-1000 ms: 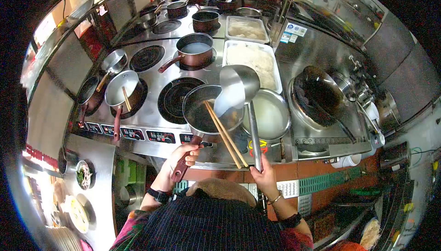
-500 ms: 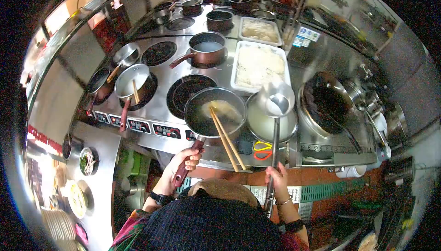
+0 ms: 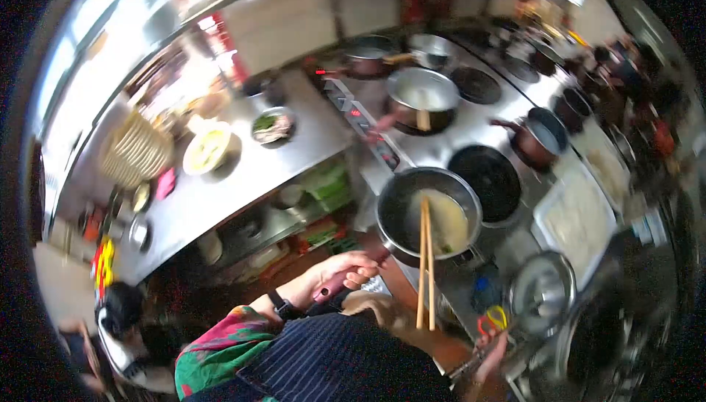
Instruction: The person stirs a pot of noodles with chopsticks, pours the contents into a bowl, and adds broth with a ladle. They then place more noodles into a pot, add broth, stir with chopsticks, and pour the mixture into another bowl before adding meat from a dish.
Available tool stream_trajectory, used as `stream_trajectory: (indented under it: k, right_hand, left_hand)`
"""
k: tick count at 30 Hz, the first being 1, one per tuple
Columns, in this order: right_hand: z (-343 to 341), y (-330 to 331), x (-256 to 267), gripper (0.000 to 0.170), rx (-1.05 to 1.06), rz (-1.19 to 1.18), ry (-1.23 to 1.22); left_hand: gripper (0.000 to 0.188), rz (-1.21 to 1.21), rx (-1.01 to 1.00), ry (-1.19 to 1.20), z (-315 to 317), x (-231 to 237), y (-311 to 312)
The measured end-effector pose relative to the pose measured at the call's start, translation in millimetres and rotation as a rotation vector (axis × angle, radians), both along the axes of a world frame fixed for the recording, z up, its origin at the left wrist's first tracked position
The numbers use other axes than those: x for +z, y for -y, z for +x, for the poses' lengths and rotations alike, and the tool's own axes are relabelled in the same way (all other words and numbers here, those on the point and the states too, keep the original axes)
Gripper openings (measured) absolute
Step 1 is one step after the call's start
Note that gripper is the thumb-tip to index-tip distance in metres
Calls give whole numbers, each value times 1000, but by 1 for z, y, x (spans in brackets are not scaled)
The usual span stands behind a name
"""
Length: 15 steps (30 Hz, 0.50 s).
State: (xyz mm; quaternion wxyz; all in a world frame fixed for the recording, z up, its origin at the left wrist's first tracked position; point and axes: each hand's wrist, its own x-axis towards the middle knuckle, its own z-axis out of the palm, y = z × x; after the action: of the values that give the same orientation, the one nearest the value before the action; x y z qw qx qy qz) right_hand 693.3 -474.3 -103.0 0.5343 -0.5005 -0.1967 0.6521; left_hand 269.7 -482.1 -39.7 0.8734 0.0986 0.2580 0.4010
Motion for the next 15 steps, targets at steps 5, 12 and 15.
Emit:
stream_trajectory:
  k: [5, 12, 15]
  right_hand:
    - [-58, -28, -19, 35, -375, 109, -77]
    - [-90, -48, -121, 42, 332, -329, 26]
    - [-269, -12, -29, 42, 274, -19, 233]
  left_hand:
    - [21, 23, 199, 97, -46, 2, 39]
    - [23, 30, 423, 88, -152, 26, 85]
    - [22, 82, 489, 104, -206, 21, 103]
